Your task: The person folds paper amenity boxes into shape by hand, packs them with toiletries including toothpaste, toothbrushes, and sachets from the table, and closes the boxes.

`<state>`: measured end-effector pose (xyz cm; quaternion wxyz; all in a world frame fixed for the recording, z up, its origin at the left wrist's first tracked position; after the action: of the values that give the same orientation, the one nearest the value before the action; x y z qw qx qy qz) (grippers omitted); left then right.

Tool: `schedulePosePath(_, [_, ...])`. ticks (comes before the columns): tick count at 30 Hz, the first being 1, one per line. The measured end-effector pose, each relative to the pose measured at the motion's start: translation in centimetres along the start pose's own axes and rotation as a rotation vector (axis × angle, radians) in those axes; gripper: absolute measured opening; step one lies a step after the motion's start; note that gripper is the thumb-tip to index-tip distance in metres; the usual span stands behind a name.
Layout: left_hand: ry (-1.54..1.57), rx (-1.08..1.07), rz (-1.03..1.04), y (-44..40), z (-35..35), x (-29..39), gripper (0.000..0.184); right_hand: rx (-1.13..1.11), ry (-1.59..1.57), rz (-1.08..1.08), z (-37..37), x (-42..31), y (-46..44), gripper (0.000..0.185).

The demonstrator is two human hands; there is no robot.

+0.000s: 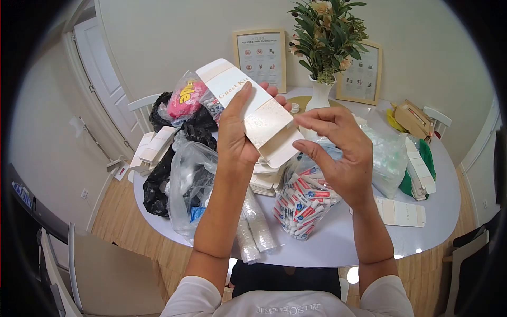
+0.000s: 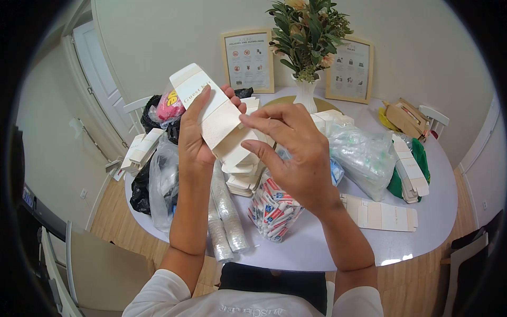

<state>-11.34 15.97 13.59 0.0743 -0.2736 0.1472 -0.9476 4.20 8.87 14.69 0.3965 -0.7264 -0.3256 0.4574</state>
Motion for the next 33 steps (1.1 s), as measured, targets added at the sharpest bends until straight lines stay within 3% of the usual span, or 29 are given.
schedulePosePath(4, [-0.030,-0.048,-0.050,0.4,0.2,-0.5,0.030,-0.071,-0.121,0.170,0.3,1.3,0.5,0.029])
schedulePosePath(6, [0.058,-0.124,-0.225,0.2,-0.1,-1.5,0.029,-0.049,-0.057,0.129,0.3,1.3,0.6,0.023])
schedulePosePath(10, [0.108,-0.094,-0.232,0.2,-0.4,-2.1,0.028,0.010,0.065,-0.017,0.9,1.3,0.6,0.018])
schedulePosePath(12, [0.064,-0.086,-0.154,0.0,-0.5,-1.9,0.028,0.058,-0.119,0.162,0.9,0.8,0.1,0.018])
schedulePosePath(16, [0.040,-0.020,-0.028,0.4,-0.4,-1.3,0.028,-0.072,0.003,0.025,1.3,-0.1,0.7,0.017])
schedulePosePath(19, [0.026,-0.031,0.002,0.3,-0.4,-1.2,0.030,-0.062,0.027,0.049,2.2,0.0,1.3,0.015])
schedulePosePath(28, [0.008,0.102,0.168,1.6,0.2,-1.9,0.032,0.143,0.059,0.119,3.1,0.8,2.1,0.016])
schedulePosePath(31, [-0.004,0.101,0.245,2.1,0.4,-2.0,0.034,0.160,0.037,0.224,3.2,1.2,2.0,0.025])
schedulePosePath(33, [-0.045,0.132,0.358,2.5,0.8,-2.0,0.035,0.065,-0.444,0.655,3.7,2.3,2.4,0.035])
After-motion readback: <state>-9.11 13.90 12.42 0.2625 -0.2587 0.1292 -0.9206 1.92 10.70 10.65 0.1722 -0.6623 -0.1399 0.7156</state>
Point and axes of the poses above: each hand's wrist, its own y-axis away from the middle knuckle, its own z-axis out of the palm, x = y × z, the point moved 3 cm from there along -y, towards the middle knuckle, and after that the axes turned 8 degrees about z, right-handed, at the moved point
